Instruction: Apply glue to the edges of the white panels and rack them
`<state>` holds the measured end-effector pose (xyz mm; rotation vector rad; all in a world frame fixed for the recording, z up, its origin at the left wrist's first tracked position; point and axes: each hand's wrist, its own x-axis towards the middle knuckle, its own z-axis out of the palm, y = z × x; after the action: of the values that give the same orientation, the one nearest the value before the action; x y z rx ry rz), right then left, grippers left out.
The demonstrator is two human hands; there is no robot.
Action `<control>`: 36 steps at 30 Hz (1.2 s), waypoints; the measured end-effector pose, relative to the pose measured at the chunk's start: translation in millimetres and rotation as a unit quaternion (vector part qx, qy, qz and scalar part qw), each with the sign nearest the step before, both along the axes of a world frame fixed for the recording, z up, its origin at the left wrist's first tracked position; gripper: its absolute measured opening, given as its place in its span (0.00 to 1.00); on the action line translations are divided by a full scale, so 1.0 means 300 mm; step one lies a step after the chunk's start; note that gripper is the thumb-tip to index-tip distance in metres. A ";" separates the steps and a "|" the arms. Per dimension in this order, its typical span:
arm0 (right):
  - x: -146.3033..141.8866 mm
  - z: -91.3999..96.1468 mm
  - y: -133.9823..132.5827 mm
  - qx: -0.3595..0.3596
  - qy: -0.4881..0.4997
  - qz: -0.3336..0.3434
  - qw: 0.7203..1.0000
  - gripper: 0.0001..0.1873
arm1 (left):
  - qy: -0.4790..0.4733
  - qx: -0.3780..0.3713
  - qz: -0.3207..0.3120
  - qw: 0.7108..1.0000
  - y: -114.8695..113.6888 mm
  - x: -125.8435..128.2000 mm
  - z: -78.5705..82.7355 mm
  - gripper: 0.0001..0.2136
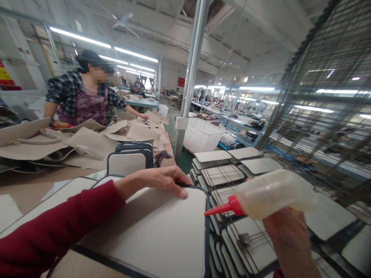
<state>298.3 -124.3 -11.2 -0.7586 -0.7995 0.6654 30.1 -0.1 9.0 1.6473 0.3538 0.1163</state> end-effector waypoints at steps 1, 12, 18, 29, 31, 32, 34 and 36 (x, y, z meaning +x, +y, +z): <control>-0.006 0.003 -0.002 -0.001 -0.001 0.004 1.000 0.23 | 0.002 -0.007 0.002 1.000 0.002 -0.002 -0.002 0.10; 0.014 -0.053 -0.016 0.013 -0.015 0.039 0.999 0.22 | -0.018 -0.057 0.011 0.998 0.015 -0.024 -0.025 0.12; 0.011 -0.071 -0.030 0.007 -0.053 -0.001 0.999 0.15 | -0.015 -0.067 0.022 0.997 0.026 -0.032 -0.033 0.12; -0.005 -0.056 -0.065 -0.072 -0.016 -0.013 0.997 0.29 | -0.016 -0.082 0.029 0.996 0.048 -0.051 -0.044 0.12; -0.011 -0.047 -0.060 -0.079 -0.007 -0.020 0.997 0.32 | -0.012 -0.080 0.037 0.996 0.047 -0.055 -0.044 0.13; -0.014 -0.045 -0.057 -0.074 -0.008 -0.024 0.997 0.32 | -0.011 -0.079 0.042 0.996 0.047 -0.057 -0.043 0.13; -0.017 -0.044 -0.051 -0.054 -0.018 -0.027 0.998 0.31 | -0.008 -0.080 0.051 0.995 0.046 -0.061 -0.040 0.14; -0.019 -0.047 -0.050 -0.043 -0.025 -0.026 0.998 0.29 | -0.007 -0.081 0.060 0.995 0.045 -0.065 -0.036 0.15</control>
<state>292.7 -139.4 -25.2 -0.8746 -0.7977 0.6394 10.6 13.3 -1.9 1.4642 0.4402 0.1849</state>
